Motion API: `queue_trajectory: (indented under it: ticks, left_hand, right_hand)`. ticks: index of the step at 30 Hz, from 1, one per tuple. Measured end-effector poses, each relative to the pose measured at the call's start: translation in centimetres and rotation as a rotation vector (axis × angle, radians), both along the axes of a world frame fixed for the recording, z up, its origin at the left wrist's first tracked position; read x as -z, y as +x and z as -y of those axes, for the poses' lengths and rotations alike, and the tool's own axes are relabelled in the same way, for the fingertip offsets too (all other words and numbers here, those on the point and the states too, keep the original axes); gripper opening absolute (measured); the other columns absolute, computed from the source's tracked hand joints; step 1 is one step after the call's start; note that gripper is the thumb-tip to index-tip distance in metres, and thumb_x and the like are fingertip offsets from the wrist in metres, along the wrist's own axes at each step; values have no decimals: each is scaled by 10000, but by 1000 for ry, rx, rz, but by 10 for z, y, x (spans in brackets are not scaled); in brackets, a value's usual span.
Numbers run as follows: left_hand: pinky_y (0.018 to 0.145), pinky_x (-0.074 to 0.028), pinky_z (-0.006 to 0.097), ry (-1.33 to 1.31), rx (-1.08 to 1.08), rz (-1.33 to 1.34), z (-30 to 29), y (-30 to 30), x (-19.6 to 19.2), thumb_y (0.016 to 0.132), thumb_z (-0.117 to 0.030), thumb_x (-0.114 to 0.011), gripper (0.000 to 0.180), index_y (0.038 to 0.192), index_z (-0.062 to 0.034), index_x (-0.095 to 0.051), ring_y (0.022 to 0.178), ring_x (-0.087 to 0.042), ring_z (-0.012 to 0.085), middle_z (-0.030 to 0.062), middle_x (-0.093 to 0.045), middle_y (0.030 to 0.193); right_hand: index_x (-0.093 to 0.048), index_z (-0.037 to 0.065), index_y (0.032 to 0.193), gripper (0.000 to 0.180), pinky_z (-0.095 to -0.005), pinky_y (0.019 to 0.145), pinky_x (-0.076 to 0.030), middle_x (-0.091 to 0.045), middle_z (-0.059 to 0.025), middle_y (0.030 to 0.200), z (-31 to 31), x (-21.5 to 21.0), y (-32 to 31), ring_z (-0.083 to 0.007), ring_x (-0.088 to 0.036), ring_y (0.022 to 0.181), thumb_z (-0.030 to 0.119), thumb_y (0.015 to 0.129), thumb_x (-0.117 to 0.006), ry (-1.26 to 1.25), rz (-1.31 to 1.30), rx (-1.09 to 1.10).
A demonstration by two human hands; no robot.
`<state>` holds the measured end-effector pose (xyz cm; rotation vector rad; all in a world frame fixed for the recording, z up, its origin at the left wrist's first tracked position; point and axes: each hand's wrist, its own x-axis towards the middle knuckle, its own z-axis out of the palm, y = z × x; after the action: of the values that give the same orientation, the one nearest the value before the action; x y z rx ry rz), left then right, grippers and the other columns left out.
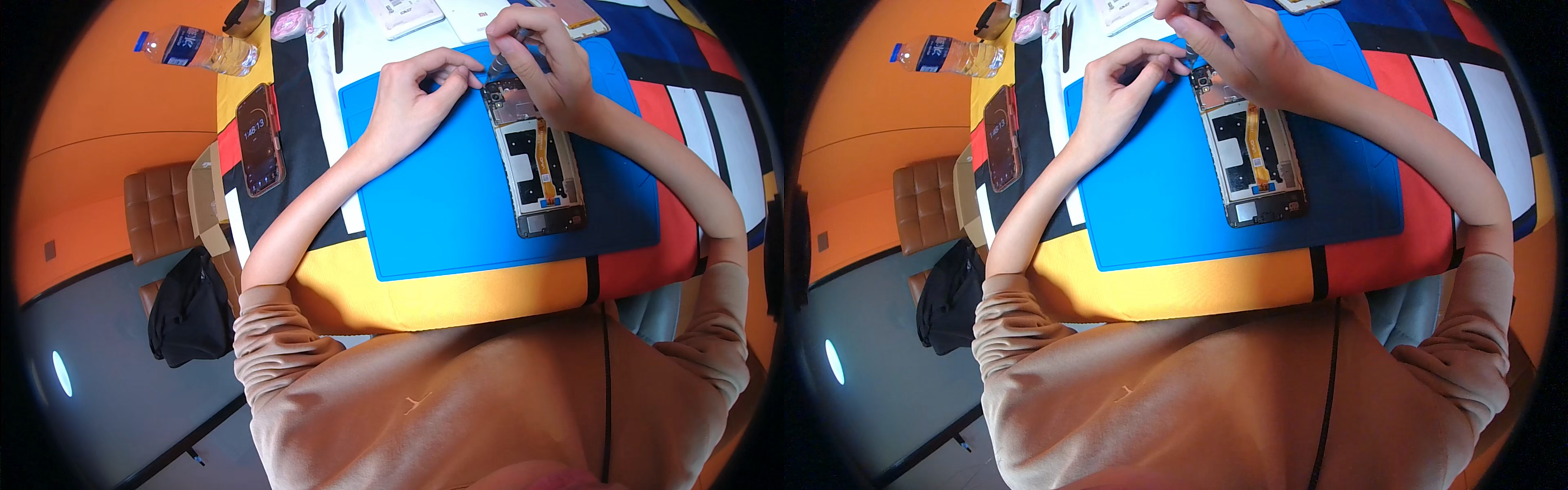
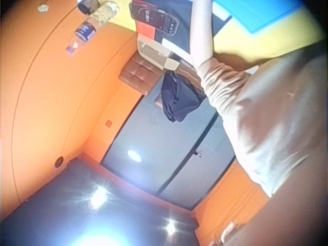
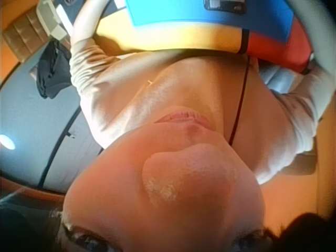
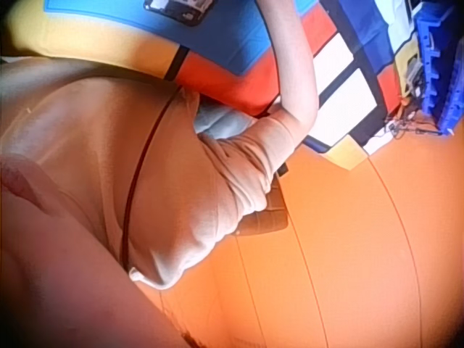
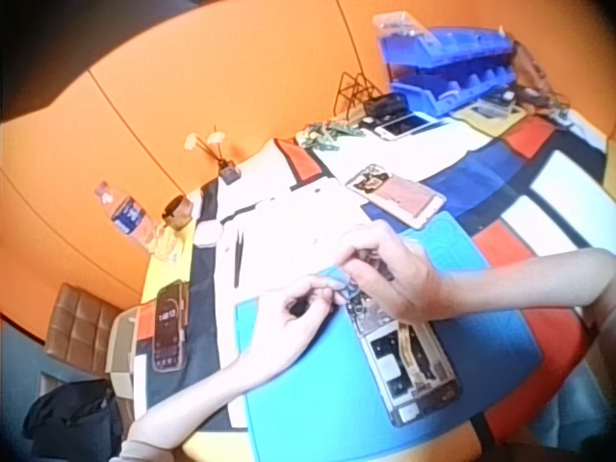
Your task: The person uses a screwdriver to remove screws from the internal frame of a disassembled smartphone. The phone remains open on a blue mat while the person carefully unscrews components near the top edge.
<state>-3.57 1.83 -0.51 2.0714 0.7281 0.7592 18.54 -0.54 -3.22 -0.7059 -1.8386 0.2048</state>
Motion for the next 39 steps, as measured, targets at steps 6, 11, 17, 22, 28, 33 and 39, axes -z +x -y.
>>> queue_trajectory:
  ticks: [6, 11, 17, 22, 28, 33, 39]
  left_hand:
    - [906, -528, 269, 6, -1, -1, 0, -1, 1, 1021, -85, -545, 252, 1185, 0, -716, 916, -666, 112, 88, -747, 955]
    - [877, -551, 276, 36, -19, 9, 0, 1, 2, 1009, -106, -555, 245, 1146, -14, -737, 881, -696, 124, 88, -761, 928]
    - [823, -590, 287, 81, -51, 57, 0, 4, 5, 984, -145, -581, 237, 1074, -42, -775, 820, -749, 147, 93, -781, 880]
    - [810, -588, 284, 75, -52, 49, 0, 5, 4, 984, -146, -582, 235, 1074, -47, -776, 822, -747, 146, 91, -779, 875]
    - [806, -586, 285, 74, -57, 65, 2, 6, 2, 983, -137, -582, 234, 1087, -42, -769, 821, -742, 150, 91, -779, 888]
    - [813, -587, 287, 86, -47, 73, 3, 7, 1, 980, -125, -580, 234, 1091, -36, -765, 830, -745, 157, 95, -779, 896]
    - [829, -583, 292, 94, -37, 54, 0, 5, 3, 981, -130, -576, 235, 1086, -36, -764, 844, -746, 159, 95, -780, 898]
  right_hand:
    - [-546, 0, 1170, 179, -285, 728, -524, -594, -106, 969, -1, 0, 0, -175, -623, 838, 19, 997, -587, -3, -13, -21]
    - [-546, 3, 1172, 179, -295, 733, -527, -597, -114, 969, 0, -3, 2, -187, -633, 836, 17, 996, -583, -51, 35, -36]
    - [-532, -4, 1193, 211, -311, 729, -527, -605, -124, 978, 4, -5, 3, -180, -636, 841, 21, 989, -579, -175, 29, -99]
    - [-483, -5, 1254, 287, -276, 692, -513, -594, -90, 962, 1, -12, 3, -139, -636, 809, -6, 980, -569, -233, -1, -178]
    - [-447, 16, 1304, 339, -243, 688, -495, -568, -55, 951, 7, -21, -8, -94, -605, 813, -21, 985, -558, -448, -143, -207]
    - [-429, 16, 1322, 361, -229, 688, -489, -564, -57, 965, 7, -29, -6, -90, -603, 824, -14, 989, -565, -463, -132, -239]
    - [-438, 1, 1323, 387, -270, 712, -502, -578, -88, 989, 0, -19, -7, -138, -614, 826, -17, 963, -579, -310, -22, -105]
